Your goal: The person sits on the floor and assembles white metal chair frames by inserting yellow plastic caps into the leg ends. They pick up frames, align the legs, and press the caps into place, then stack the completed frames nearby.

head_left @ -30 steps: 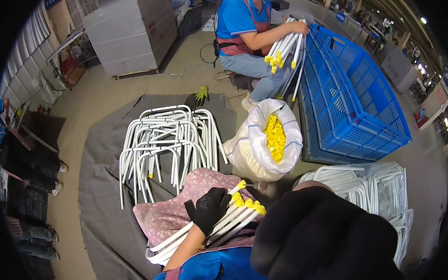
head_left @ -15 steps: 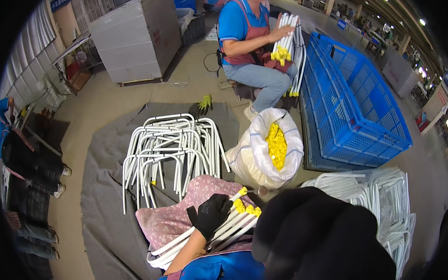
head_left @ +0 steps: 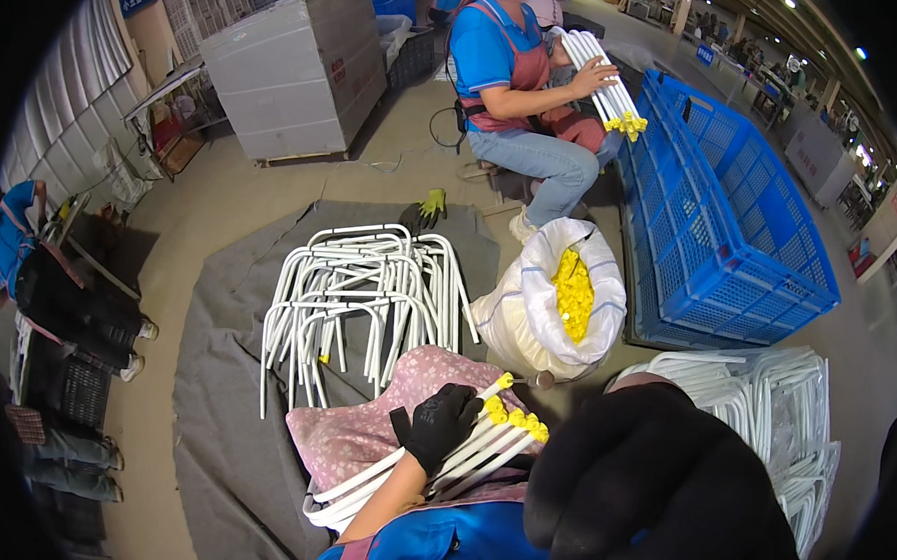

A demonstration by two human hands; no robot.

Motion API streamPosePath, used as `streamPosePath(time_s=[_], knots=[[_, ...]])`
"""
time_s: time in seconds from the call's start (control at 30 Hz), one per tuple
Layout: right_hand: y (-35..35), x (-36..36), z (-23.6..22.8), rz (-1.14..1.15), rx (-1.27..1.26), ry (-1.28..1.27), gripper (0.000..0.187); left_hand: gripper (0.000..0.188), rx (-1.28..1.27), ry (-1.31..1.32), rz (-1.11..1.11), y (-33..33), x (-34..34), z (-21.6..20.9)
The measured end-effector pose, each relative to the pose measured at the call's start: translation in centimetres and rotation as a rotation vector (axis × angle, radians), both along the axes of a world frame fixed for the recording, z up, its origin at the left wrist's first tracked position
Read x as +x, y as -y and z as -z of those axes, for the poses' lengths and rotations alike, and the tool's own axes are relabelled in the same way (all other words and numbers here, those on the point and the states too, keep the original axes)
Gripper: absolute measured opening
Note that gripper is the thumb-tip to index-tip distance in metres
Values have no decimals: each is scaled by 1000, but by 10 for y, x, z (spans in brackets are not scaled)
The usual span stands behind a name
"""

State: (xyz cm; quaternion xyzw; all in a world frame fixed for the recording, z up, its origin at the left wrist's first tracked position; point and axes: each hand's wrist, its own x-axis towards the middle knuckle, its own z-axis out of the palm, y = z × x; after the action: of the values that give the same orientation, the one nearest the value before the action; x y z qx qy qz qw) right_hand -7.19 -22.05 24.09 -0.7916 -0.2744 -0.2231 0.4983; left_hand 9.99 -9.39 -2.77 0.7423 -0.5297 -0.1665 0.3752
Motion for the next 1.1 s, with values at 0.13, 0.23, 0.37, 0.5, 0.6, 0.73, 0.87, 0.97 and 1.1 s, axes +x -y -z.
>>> streamPosePath(time_s=[0.13, 0.23, 0.37, 0.5, 0.6, 0.73, 0.87, 0.97, 1.1], knots=[[6, 4, 1, 2, -6, 40, 32, 24, -1, -7, -8, 0, 0, -1], [18, 13, 9, 18, -3, 100, 33, 25, 96, 110, 35, 0, 2, -1], [31, 26, 44, 208, -65, 137, 33, 28, 79, -32, 29, -1, 2, -3], [27, 28, 105, 677, -394, -114, 32, 31, 102, 18, 3, -1, -1, -5], [29, 19, 149, 695, -30, -346, 19, 32, 118, 34, -24, 1, -5, -6], [32, 20, 190, 497, 426, -456, 21, 24, 99, 185, -42, 5, -10, -2], [34, 28, 205, 467, 701, -452, 31, 29, -69, 447, 68, 27, -5, 8], [35, 22, 209, 536, 683, -401, 34, 24, -47, 348, 313, 54, 8, 14], [41, 6, 228, 409, 781, -421, 39, 26, -65, 229, 443, 68, 18, 20]])
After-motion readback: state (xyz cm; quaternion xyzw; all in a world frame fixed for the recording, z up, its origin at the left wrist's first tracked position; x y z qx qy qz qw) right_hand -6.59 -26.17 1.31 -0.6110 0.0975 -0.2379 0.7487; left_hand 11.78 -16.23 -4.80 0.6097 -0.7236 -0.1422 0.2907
